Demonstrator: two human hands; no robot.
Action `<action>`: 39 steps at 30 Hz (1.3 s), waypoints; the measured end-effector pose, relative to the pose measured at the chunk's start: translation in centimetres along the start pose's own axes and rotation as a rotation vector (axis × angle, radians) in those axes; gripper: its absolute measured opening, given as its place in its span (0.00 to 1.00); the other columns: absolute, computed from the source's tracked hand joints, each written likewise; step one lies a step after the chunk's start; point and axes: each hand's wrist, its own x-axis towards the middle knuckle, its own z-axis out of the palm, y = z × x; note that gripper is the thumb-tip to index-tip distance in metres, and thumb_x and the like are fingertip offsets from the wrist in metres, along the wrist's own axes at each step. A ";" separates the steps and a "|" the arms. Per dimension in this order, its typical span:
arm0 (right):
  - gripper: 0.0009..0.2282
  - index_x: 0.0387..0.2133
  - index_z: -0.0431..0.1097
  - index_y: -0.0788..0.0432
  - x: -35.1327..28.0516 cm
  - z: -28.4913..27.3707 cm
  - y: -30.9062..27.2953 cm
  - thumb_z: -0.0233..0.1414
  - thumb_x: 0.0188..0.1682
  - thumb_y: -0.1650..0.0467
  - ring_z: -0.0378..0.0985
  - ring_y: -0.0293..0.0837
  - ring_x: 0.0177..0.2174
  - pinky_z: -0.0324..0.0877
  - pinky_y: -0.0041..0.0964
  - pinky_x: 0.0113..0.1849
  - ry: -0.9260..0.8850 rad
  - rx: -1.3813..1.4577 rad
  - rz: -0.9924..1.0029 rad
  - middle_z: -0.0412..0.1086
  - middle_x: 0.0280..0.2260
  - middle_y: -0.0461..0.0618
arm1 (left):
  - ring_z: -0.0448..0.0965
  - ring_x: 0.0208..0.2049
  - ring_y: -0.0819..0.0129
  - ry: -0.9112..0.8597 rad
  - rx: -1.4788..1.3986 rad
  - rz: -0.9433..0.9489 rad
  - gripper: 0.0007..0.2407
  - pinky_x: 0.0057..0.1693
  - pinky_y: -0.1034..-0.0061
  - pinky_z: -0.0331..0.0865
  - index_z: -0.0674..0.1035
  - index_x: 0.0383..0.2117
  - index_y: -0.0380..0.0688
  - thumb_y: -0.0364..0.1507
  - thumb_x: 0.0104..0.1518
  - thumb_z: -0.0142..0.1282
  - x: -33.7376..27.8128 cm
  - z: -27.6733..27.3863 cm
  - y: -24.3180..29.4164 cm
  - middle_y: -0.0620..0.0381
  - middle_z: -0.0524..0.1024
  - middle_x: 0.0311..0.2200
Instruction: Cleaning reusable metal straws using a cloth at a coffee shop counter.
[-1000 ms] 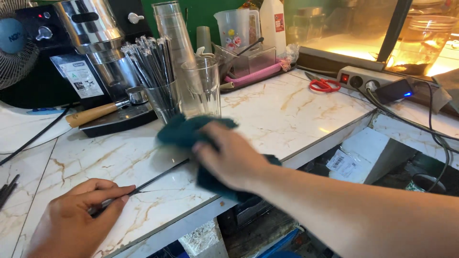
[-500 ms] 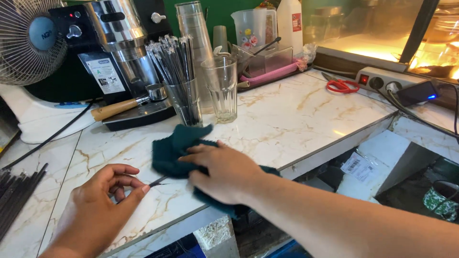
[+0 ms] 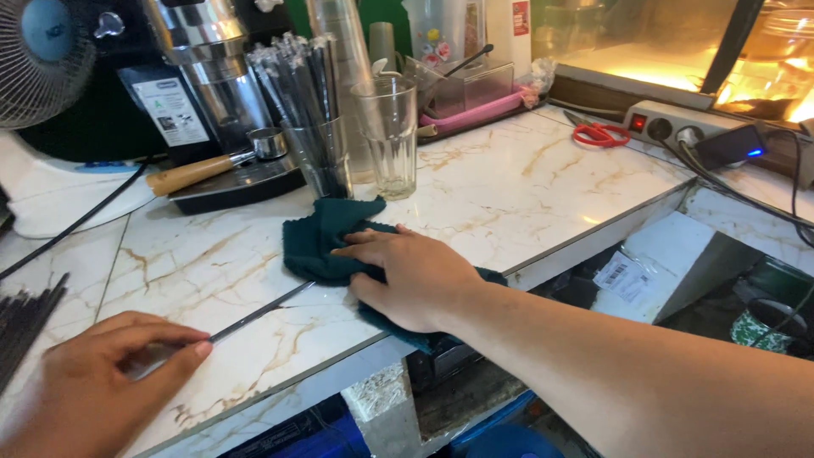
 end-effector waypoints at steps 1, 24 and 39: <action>0.25 0.64 0.59 0.33 0.0 -0.1 -0.4 0.45 0.49 0.55 0.55 0.47 0.65 0.54 0.46 0.62 0.011 0.004 -0.001 0.52 0.67 0.34 | 0.81 0.36 0.76 0.008 0.059 -0.029 0.11 0.46 0.83 0.75 0.90 0.39 0.52 0.38 0.52 0.68 -0.3 -0.4 -0.6 0.63 0.82 0.37; 0.22 0.62 0.64 0.52 -1.0 5.7 -12.7 0.47 0.52 0.65 0.60 0.51 0.64 0.51 0.49 0.63 0.236 0.145 -0.242 0.65 0.63 0.50 | 0.83 0.35 0.58 0.027 -0.088 0.171 0.11 0.43 0.66 0.76 0.88 0.30 0.53 0.42 0.49 0.63 -1.0 -1.8 -1.8 0.59 0.84 0.34; 0.21 0.57 0.69 0.47 1.1 6.2 -10.2 0.45 0.53 0.57 0.64 0.54 0.60 0.60 0.46 0.59 0.299 -0.006 0.186 0.65 0.61 0.48 | 0.84 0.38 0.67 -0.095 -0.227 0.073 0.08 0.46 0.69 0.76 0.89 0.32 0.67 0.44 0.49 0.62 -1.7 -2.9 -1.0 0.68 0.85 0.35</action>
